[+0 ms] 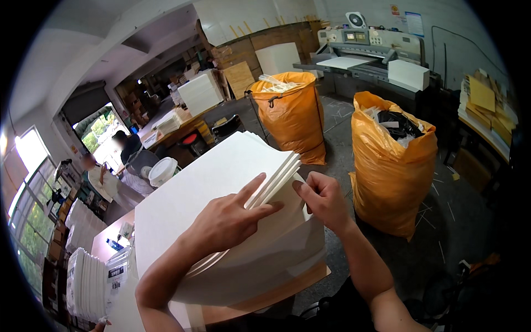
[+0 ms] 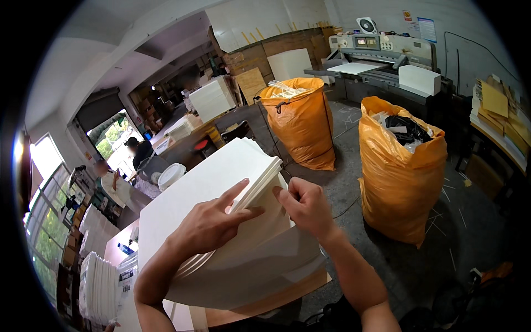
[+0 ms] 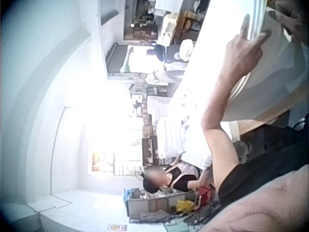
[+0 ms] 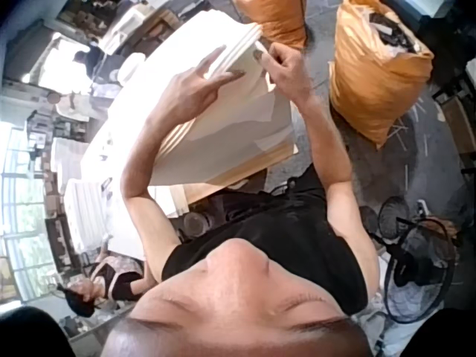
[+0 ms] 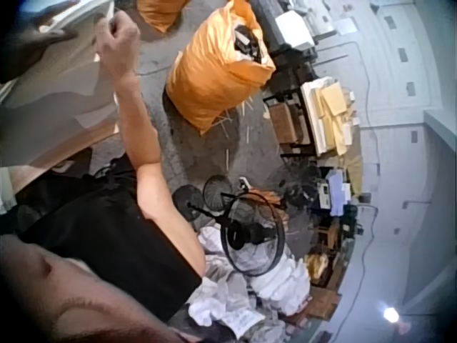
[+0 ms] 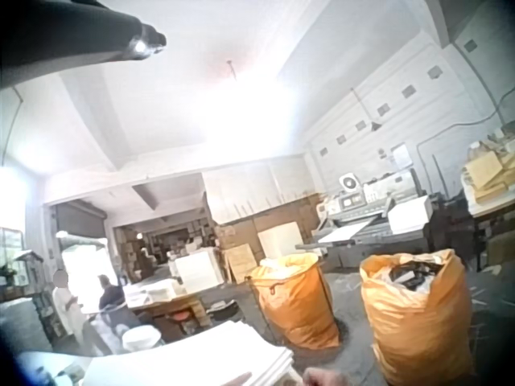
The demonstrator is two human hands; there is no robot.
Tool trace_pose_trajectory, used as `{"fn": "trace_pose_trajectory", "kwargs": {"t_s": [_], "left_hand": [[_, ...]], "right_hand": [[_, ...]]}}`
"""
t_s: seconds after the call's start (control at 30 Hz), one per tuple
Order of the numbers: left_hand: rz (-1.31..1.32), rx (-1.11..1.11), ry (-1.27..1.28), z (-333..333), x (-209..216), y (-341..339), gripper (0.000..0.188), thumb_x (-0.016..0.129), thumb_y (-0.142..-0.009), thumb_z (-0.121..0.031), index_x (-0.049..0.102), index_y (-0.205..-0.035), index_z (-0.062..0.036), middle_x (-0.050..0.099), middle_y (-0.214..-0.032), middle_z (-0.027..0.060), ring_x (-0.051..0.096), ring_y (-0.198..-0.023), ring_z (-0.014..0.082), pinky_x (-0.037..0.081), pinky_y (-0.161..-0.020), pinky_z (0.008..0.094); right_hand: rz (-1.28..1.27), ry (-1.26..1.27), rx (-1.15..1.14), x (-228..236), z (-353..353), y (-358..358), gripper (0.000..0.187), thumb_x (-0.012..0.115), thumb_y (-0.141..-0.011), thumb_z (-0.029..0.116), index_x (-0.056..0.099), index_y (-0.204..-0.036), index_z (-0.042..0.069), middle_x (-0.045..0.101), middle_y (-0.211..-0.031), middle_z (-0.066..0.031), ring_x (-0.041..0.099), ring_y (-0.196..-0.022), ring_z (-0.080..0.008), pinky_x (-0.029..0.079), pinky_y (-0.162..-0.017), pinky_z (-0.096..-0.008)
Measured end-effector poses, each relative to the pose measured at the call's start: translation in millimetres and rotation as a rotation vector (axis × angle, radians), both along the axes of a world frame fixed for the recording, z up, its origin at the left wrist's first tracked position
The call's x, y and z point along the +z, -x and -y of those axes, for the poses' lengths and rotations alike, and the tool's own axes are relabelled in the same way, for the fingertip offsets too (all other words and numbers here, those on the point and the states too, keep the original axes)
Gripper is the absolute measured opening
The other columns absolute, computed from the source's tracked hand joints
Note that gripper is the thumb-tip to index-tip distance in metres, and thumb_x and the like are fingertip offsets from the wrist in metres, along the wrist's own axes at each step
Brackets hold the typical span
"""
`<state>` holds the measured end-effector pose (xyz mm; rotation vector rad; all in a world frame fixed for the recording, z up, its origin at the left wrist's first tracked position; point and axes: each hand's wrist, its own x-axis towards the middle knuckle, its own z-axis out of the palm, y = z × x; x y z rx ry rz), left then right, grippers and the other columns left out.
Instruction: The person stacks large white paper sheets, folds the corners of the sheets to ensure alignment, and then moves a large white box onto the workspace to continue the process.
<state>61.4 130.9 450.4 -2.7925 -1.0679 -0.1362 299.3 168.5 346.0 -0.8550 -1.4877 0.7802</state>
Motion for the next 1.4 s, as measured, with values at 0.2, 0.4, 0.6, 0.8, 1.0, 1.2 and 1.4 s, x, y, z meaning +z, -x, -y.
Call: {"fn": "trace_pose_trajectory", "kwargs": {"t_s": [0.2, 0.4, 0.6, 0.8, 1.0, 1.2, 1.4], "left_hand": [[0.143, 0.034, -0.032, 5, -4, -1, 0.051, 0.087, -0.073, -0.033, 0.069, -0.121, -0.0321, 0.049, -0.150, 0.0181, 0.072, -0.102, 0.0368, 0.061, -0.079, 0.0431], [0.188, 0.034, -0.013, 6, -3, -2, 0.059, 0.091, -0.070, -0.042, 0.069, -0.125, -0.0349, 0.054, -0.146, 0.0163, 0.071, -0.104, 0.0366, 0.061, -0.083, 0.0426], [0.201, 0.037, 0.014, 6, -1, -1, 0.058, 0.090, -0.071, -0.040, 0.070, -0.125, -0.0356, 0.055, -0.145, 0.0150, 0.071, -0.105, 0.0363, 0.060, -0.085, 0.0427], [0.176, 0.017, 0.010, 4, -5, 0, 0.059, 0.087, -0.074, -0.044, 0.065, -0.130, -0.0388, 0.054, -0.145, 0.0174, 0.072, -0.102, 0.0366, 0.060, -0.084, 0.0426], [0.180, -0.009, 0.036, 4, 0, 4, 0.060, 0.083, -0.079, -0.035, 0.061, -0.135, -0.0419, 0.052, -0.146, 0.0197, 0.072, -0.099, 0.0362, 0.060, -0.082, 0.0426], [0.141, 0.032, -0.042, 7, -2, -6, 0.056, 0.069, -0.081, -0.007, 0.068, -0.128, -0.0360, 0.048, -0.152, 0.0190, 0.071, -0.105, 0.0384, 0.062, -0.079, 0.0430], [0.150, 0.043, -0.035, 8, -4, -3, 0.046, 0.084, -0.075, -0.025, 0.070, -0.119, -0.0318, 0.047, -0.152, 0.0185, 0.072, -0.103, 0.0394, 0.062, -0.079, 0.0432]], "right_hand": [[-0.630, 0.429, 0.443, 14, 2, -5, 0.031, 0.062, -0.100, 0.019, 0.055, -0.072, 0.010, 0.059, -0.061, -0.0035, 0.062, -0.052, -0.0136, 0.039, -0.045, -0.0235], [-0.660, 0.429, 0.465, 11, 3, -6, 0.031, 0.063, -0.100, 0.019, 0.055, -0.072, 0.009, 0.059, -0.061, -0.0036, 0.063, -0.053, -0.0140, 0.040, -0.046, -0.0228], [-0.636, 0.441, 0.457, 8, 1, -8, 0.031, 0.064, -0.100, 0.020, 0.055, -0.071, 0.010, 0.059, -0.061, -0.0033, 0.063, -0.052, -0.0140, 0.039, -0.044, -0.0231], [-0.587, 0.428, 0.423, 10, 1, -8, 0.034, 0.063, -0.100, 0.024, 0.055, -0.071, 0.010, 0.059, -0.061, -0.0033, 0.063, -0.053, -0.0138, 0.038, -0.043, -0.0230], [-0.608, 0.397, 0.425, 10, 7, -12, 0.042, 0.058, -0.103, 0.038, 0.057, -0.072, 0.009, 0.059, -0.061, -0.0035, 0.063, -0.054, -0.0130, 0.039, -0.044, -0.0225], [-0.168, 0.117, 0.070, 7, 9, 1, 0.039, 0.064, -0.100, 0.032, 0.058, -0.072, 0.006, 0.059, -0.060, -0.0030, 0.062, -0.054, -0.0108, 0.041, -0.044, -0.0229], [-0.616, 0.414, 0.418, 8, 2, -6, 0.028, 0.064, -0.099, 0.019, 0.059, -0.074, 0.009, 0.062, -0.063, -0.0046, 0.066, -0.054, -0.0151, 0.041, -0.044, -0.0228]]}}
